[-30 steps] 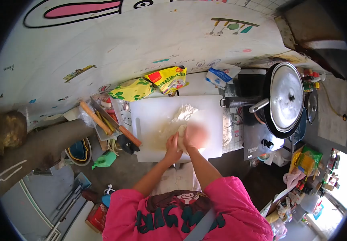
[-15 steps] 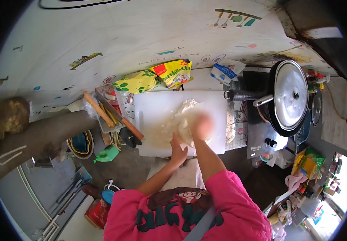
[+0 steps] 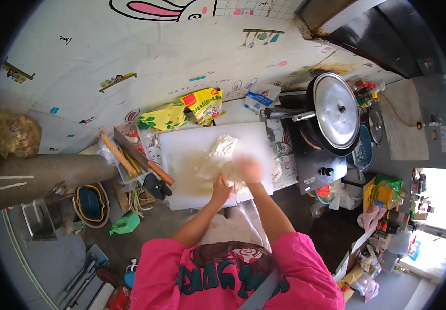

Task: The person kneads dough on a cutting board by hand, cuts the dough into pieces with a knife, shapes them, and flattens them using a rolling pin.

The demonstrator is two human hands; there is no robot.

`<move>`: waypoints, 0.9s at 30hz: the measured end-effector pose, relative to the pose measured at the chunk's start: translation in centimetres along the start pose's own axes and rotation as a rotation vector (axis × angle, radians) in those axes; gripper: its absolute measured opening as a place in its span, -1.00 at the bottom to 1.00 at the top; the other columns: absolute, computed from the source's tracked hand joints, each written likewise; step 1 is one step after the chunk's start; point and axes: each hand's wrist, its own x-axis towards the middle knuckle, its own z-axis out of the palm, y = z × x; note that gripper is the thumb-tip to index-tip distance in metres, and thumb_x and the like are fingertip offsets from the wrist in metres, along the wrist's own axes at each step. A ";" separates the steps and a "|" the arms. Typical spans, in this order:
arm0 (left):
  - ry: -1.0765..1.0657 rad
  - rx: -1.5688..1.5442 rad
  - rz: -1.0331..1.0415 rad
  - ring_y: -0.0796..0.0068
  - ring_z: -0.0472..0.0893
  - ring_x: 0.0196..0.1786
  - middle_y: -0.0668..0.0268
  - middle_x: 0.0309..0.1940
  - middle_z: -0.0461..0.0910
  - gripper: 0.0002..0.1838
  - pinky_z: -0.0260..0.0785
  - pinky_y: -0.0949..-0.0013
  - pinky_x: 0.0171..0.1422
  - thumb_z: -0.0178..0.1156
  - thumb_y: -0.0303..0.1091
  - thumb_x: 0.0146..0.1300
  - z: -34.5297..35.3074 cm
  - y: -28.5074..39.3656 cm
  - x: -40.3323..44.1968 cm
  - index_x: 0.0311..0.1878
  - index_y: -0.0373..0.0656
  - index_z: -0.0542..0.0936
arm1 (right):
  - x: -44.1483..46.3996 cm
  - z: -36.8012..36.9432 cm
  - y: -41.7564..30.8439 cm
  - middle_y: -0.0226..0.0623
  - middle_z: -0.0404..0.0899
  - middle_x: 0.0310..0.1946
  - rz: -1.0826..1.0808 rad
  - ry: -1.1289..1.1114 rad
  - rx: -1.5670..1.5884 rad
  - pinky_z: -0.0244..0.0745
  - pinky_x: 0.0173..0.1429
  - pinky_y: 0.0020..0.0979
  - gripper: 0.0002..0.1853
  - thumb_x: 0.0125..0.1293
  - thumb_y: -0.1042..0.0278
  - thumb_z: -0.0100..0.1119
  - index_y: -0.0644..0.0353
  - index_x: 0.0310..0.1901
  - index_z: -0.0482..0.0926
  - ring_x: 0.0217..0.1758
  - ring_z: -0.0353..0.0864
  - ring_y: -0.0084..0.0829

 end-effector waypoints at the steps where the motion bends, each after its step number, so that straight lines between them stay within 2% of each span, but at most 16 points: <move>1: -0.010 0.113 0.007 0.04 0.37 0.10 -0.03 0.20 0.14 -0.14 0.53 0.29 -0.25 0.27 -0.46 0.02 0.1 1.5 -0.9 0.38 -0.12 0.04 | 0.6 -4.0 -4.7 -0.20 0.54 -0.27 0.178 -0.170 -0.061 0.40 -0.04 -0.21 -0.59 0.23 0.02 0.10 0.21 -0.10 0.55 -0.15 0.51 -0.23; 2: -0.053 0.166 0.081 0.03 0.34 0.12 -0.03 0.19 0.16 -0.15 0.50 0.25 -0.16 0.27 -0.46 0.02 0.0 1.2 -0.6 0.37 -0.12 0.05 | 1.2 -8.1 -9.6 -0.19 0.54 -0.27 0.355 -0.343 -0.120 0.37 -0.02 -0.16 -0.57 0.22 -0.03 0.09 0.21 -0.11 0.55 -0.15 0.50 -0.18; 5: -0.137 0.211 0.270 0.00 0.26 0.18 0.00 0.11 0.28 -0.27 0.33 0.15 0.10 0.23 -0.47 0.02 -0.8 0.5 -0.4 0.30 -0.15 0.18 | -2.0 -4.8 -9.4 -0.15 0.55 -0.25 -0.152 0.175 -0.350 0.37 -0.02 -0.11 -0.50 0.24 -0.11 0.02 0.25 -0.14 0.55 -0.14 0.51 -0.17; 6: -0.160 0.206 0.328 0.00 0.23 0.19 0.01 0.08 0.32 -0.33 0.26 0.12 0.20 0.21 -0.48 0.02 -1.0 0.7 -0.5 0.26 -0.16 0.23 | -2.4 -5.2 -10.3 -0.16 0.55 -0.21 -0.077 0.033 -0.267 0.36 0.00 -0.12 -0.52 0.24 -0.08 0.03 0.23 -0.12 0.55 -0.11 0.49 -0.19; 8: -0.098 0.359 0.360 -0.01 0.26 0.16 0.04 0.02 0.37 -0.41 0.23 0.14 0.21 0.17 -0.51 0.02 -1.6 -3.0 1.0 0.20 -0.18 0.29 | -2.5 -7.0 -12.3 -0.18 0.54 -0.15 0.070 -0.244 -0.103 0.34 0.04 -0.15 -0.57 0.24 -0.02 0.05 0.19 -0.08 0.55 -0.05 0.47 -0.22; 9: -0.074 0.389 0.422 -0.02 0.26 0.16 0.04 0.02 0.35 -0.42 0.21 0.14 0.23 0.14 -0.54 0.02 -1.7 -2.1 0.3 0.18 -0.19 0.29 | -3.5 -2.1 -7.6 -0.29 0.53 -0.19 -0.288 -0.055 -0.163 0.33 0.00 -0.19 -0.69 0.21 0.10 0.08 0.12 -0.12 0.56 -0.09 0.46 -0.27; 11: -0.024 0.449 0.538 -0.03 0.26 0.16 0.03 0.02 0.31 -0.45 0.18 0.14 0.27 0.09 -0.58 0.01 -1.6 0.9 -1.8 0.16 -0.20 0.29 | -3.0 -1.9 -6.6 -0.33 0.52 -0.24 -0.331 -0.092 -0.113 0.33 -0.05 -0.20 -0.74 0.18 0.16 0.10 0.09 -0.17 0.56 -0.14 0.45 -0.30; 14: -0.061 0.350 0.360 -0.02 0.25 0.16 0.01 0.05 0.22 -0.42 0.17 0.13 0.29 0.06 -0.62 0.01 -1.8 -0.7 -1.2 0.19 -0.20 0.25 | -2.0 -1.9 -6.6 -0.37 0.50 -0.33 -0.301 -0.275 -0.173 0.30 -0.14 -0.22 -0.80 0.09 0.20 0.15 0.07 -0.27 0.55 -0.22 0.44 -0.33; 15: -0.033 0.353 0.407 0.00 0.23 0.16 -0.02 0.11 0.14 -0.38 0.27 0.16 0.23 0.05 -0.65 0.00 -1.6 -0.8 -1.4 0.21 -0.21 0.20 | -1.1 -2.3 -6.7 -0.38 0.49 -0.37 -0.279 -0.350 -0.221 0.29 -0.18 -0.22 -0.82 0.06 0.21 0.17 0.06 -0.32 0.55 -0.24 0.44 -0.34; 16: -0.045 0.379 0.407 0.01 0.23 0.16 -0.03 0.11 0.14 -0.36 0.31 0.19 0.18 0.05 -0.65 0.00 -1.4 -0.8 -1.2 0.23 -0.22 0.18 | -0.3 -2.4 -6.6 -0.39 0.49 -0.40 -0.260 -0.425 -0.268 0.28 -0.21 -0.23 -0.83 0.03 0.21 0.19 0.06 -0.36 0.55 -0.26 0.43 -0.35; 17: -0.054 0.406 0.405 0.03 0.23 0.16 -0.03 0.11 0.15 -0.34 0.35 0.21 0.13 0.04 -0.66 -0.01 -1.4 -0.8 -1.1 0.25 -0.22 0.16 | -0.2 -1.4 -5.9 -0.31 0.50 -0.27 -0.188 -0.456 -0.268 0.31 -0.07 -0.20 -0.77 0.09 0.23 0.15 0.08 -0.21 0.54 -0.15 0.45 -0.29; 20: -0.138 0.483 0.414 0.04 0.22 0.15 -0.04 0.10 0.16 -0.29 0.45 0.27 -0.04 0.03 -0.68 -0.01 -1.5 -3.6 1.0 0.28 -0.25 0.11 | 2.5 -5.7 -8.9 -0.25 0.45 -0.20 -0.101 0.050 -0.028 0.25 0.01 -0.09 -0.72 0.16 0.05 0.08 -0.04 -0.17 0.60 -0.08 0.40 -0.16; 21: -0.120 0.495 0.414 0.05 0.24 0.14 -0.03 0.09 0.17 -0.28 0.47 0.29 -0.08 0.03 -0.68 0.00 -1.5 -3.6 1.0 0.29 -0.26 0.08 | 1.1 -0.2 -5.4 -0.27 0.45 -0.18 -0.151 -0.071 -0.266 0.24 0.00 -0.10 -0.71 0.10 0.01 0.13 -0.12 -0.16 0.60 -0.08 0.40 -0.20; 24: 0.053 0.494 0.400 0.12 0.33 0.06 -0.01 0.08 0.21 -0.25 0.49 0.32 -0.21 0.03 -0.67 0.04 -0.1 -0.1 -1.4 0.33 -0.28 -0.01 | 4.0 -4.6 -7.4 -0.22 0.45 -0.10 -0.028 -0.050 -0.058 0.22 0.10 -0.06 -0.70 0.18 0.02 0.09 -0.12 -0.10 0.57 0.01 0.39 -0.19; 27: 0.081 -0.049 -0.112 0.24 0.46 -0.07 0.06 0.05 0.26 -0.34 0.48 0.29 -0.20 0.04 -0.60 0.13 2.1 1.0 -2.9 0.29 -0.29 0.00 | 4.1 -2.0 -4.8 -0.21 0.47 -0.12 -0.158 0.033 -0.190 0.25 0.10 -0.09 -0.68 0.16 0.16 0.10 0.02 -0.06 0.52 0.00 0.42 -0.20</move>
